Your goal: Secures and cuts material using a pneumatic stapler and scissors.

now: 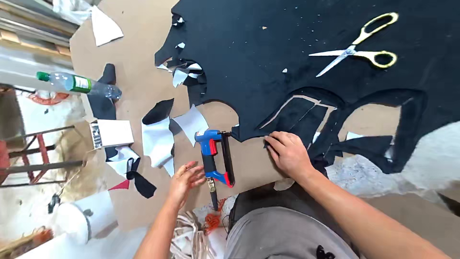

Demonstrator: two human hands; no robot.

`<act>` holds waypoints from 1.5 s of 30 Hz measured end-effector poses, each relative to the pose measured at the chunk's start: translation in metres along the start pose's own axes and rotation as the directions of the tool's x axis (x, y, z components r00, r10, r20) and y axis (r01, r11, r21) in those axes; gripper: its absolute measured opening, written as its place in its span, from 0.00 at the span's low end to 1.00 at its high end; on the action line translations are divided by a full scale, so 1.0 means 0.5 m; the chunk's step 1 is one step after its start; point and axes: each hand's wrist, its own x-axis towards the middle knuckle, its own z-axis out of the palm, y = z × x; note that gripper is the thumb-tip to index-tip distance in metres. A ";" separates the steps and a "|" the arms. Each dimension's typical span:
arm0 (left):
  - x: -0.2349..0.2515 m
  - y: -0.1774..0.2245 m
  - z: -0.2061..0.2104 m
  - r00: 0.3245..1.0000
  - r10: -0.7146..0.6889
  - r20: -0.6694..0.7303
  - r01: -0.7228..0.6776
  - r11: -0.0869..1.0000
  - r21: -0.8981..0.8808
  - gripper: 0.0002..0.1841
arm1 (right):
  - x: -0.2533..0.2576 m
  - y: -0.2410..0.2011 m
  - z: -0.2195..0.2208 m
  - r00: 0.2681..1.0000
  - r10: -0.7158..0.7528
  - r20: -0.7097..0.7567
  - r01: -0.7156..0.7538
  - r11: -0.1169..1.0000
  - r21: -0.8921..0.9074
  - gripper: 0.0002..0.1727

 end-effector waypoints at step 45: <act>0.080 0.332 0.126 0.974 -0.224 0.014 0.213 0.943 0.256 0.28 | 0.153 0.285 -0.299 0.910 0.374 -0.177 -0.374 0.927 0.036 0.23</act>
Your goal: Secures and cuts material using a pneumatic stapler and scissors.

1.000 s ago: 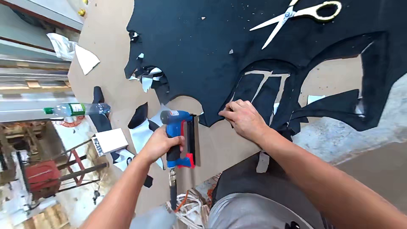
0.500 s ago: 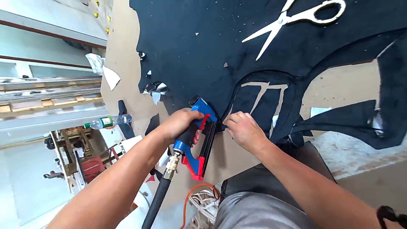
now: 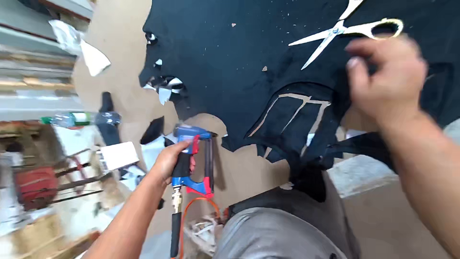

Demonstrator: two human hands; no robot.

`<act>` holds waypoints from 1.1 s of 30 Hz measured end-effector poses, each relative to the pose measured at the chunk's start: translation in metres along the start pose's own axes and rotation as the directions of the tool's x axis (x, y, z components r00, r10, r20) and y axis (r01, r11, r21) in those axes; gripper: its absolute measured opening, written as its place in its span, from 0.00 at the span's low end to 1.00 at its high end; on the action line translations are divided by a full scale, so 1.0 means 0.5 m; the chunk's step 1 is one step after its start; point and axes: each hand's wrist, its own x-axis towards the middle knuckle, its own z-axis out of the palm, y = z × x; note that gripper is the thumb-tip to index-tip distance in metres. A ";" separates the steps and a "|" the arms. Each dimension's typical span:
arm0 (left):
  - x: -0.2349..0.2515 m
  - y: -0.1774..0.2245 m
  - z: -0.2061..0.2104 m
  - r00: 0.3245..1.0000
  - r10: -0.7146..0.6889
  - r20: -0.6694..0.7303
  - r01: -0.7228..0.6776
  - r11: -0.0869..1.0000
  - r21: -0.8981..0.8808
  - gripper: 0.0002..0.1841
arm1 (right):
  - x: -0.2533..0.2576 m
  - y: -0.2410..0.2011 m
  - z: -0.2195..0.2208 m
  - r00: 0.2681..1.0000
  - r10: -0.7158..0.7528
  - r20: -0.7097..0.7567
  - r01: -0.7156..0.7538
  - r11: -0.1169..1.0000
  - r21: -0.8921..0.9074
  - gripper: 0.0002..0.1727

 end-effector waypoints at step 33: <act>-0.021 -0.009 -0.015 0.957 -0.159 -0.243 0.199 0.968 0.152 0.21 | 0.225 -0.143 0.098 -0.110 0.000 0.994 0.435 0.899 0.048 0.27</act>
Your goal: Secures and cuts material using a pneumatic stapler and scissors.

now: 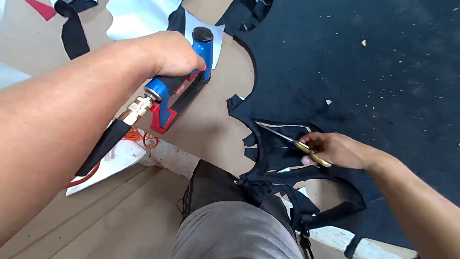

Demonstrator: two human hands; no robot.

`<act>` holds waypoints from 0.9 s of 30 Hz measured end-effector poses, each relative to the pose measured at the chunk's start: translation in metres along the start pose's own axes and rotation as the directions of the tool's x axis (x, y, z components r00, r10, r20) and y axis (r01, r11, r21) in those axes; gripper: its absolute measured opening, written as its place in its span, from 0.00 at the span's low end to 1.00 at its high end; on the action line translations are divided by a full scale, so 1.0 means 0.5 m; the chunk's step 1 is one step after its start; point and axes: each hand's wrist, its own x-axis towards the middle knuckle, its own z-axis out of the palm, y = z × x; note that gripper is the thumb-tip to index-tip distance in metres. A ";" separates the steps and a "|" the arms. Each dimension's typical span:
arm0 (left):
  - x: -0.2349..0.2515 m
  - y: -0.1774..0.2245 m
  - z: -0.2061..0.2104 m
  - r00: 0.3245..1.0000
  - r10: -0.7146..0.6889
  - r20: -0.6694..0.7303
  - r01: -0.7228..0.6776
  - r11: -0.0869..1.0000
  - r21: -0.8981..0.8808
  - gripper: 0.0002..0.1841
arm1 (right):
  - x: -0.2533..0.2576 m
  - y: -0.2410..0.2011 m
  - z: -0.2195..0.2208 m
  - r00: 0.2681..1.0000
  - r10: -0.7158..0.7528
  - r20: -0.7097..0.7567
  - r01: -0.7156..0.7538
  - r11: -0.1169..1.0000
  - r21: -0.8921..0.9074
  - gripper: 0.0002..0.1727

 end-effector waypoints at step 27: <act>0.001 -0.010 -0.001 1.000 0.002 0.004 -0.001 1.000 -0.014 0.20 | 0.081 -0.018 -0.050 0.992 -0.072 0.106 0.066 0.996 0.054 0.23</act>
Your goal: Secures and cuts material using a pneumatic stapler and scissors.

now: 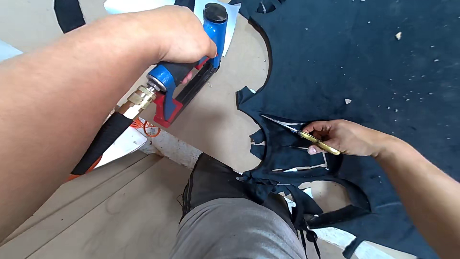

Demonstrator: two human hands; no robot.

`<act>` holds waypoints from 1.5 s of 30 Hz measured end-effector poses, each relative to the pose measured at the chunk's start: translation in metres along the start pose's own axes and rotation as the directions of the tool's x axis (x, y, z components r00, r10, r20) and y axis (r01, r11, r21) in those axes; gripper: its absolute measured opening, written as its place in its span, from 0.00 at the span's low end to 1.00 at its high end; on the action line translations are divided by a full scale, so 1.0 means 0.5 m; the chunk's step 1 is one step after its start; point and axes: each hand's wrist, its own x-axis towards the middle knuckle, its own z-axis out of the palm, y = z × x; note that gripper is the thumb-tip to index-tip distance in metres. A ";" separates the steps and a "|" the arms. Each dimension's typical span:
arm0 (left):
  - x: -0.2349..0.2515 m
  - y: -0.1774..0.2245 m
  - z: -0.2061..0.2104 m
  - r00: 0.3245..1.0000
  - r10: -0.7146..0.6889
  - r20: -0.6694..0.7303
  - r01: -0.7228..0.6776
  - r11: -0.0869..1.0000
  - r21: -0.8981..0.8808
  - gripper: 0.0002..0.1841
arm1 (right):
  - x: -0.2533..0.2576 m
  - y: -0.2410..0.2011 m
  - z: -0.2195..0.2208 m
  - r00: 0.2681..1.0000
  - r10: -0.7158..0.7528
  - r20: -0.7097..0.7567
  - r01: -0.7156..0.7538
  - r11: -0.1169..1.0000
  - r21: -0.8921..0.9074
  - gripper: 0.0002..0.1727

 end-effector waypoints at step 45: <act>-0.079 0.225 0.147 0.854 0.119 0.506 -0.239 0.955 0.178 0.25 | 0.205 -0.128 0.403 0.162 -0.092 -0.983 -0.030 0.995 -0.098 0.25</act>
